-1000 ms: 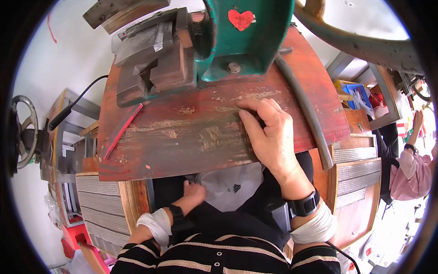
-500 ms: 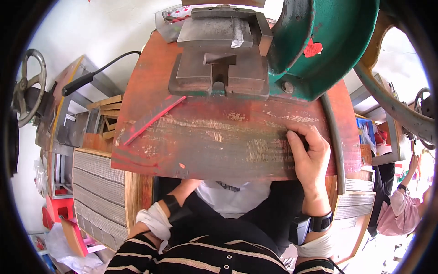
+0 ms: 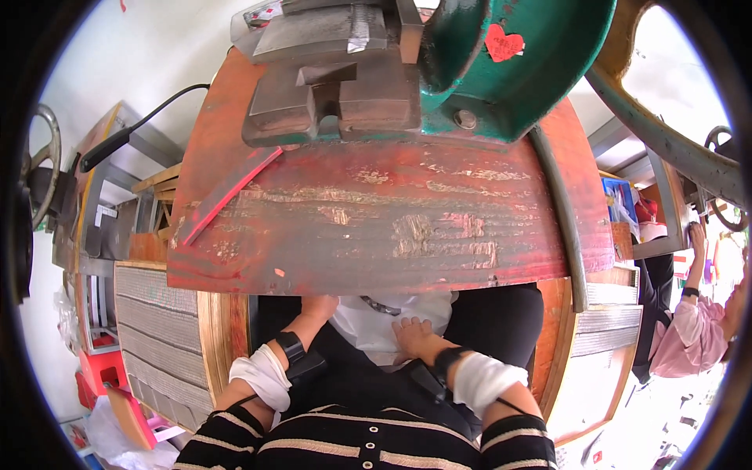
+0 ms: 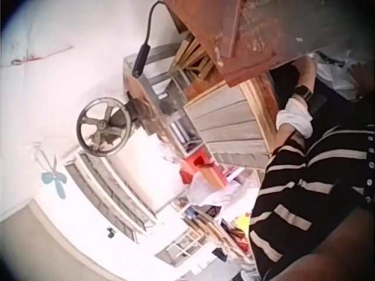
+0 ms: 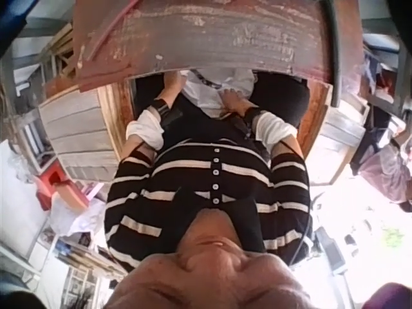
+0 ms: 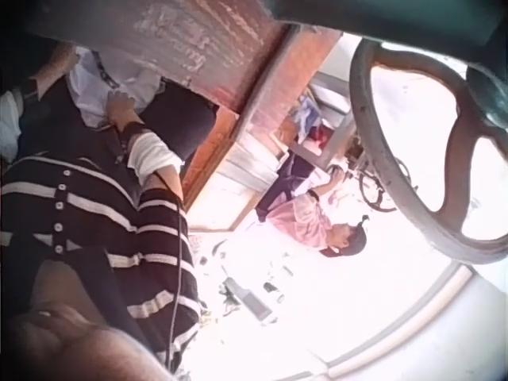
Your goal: Manually manufacturing and arranging small components using a press and hammer.
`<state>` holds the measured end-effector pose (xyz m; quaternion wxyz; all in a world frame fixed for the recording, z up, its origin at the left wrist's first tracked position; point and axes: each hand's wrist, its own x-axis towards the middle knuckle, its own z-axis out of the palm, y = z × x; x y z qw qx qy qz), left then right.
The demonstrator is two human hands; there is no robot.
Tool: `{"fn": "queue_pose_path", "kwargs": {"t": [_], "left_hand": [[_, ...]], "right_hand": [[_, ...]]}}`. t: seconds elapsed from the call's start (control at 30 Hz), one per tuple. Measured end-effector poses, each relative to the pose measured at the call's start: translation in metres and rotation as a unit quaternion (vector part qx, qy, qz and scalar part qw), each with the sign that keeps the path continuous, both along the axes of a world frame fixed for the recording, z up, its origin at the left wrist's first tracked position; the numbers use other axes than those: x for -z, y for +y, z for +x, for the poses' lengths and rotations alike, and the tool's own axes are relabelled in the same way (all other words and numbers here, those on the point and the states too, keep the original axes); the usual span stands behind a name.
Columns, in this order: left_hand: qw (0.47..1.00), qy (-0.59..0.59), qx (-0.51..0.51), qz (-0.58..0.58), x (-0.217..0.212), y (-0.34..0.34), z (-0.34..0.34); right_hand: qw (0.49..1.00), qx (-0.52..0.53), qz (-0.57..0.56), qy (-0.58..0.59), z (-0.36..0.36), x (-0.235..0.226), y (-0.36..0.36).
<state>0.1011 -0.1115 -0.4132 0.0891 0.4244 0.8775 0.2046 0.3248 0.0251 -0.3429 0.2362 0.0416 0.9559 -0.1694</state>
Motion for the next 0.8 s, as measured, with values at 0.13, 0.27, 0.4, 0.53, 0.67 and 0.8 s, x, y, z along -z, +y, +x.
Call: {"fn": "queue_pose_path", "kwargs": {"t": [0.13, 0.27, 0.4, 0.53, 0.67, 0.8], "left_hand": [[0.992, -0.126, -0.003, -0.004, -0.036, 0.007, -0.004], [0.992, -0.121, -0.014, -0.03, -0.062, -0.006, -0.001], [0.993, -0.118, -0.027, 0.012, -0.077, -0.023, -0.005], [0.996, -0.061, 0.002, -0.059, -0.082, -0.023, 0.004], [0.978, 0.074, 0.193, -0.034, -0.108, -0.006, 0.037], [0.887, -0.05, 0.286, -0.36, -0.095, -0.021, 0.024]], "right_hand": [[0.992, 0.016, 0.105, -0.066, -0.004, 0.074, -0.015], [0.986, -0.006, -0.027, -0.164, -0.017, 0.062, 0.003], [0.971, -0.082, -0.084, -0.208, -0.016, -0.038, 0.002], [0.978, -0.006, -0.09, -0.191, -0.018, -0.058, 0.006], [0.976, -0.062, -0.096, -0.186, -0.026, -0.008, -0.013], [0.96, -0.092, -0.174, -0.2, -0.051, -0.036, 0.005]]}}
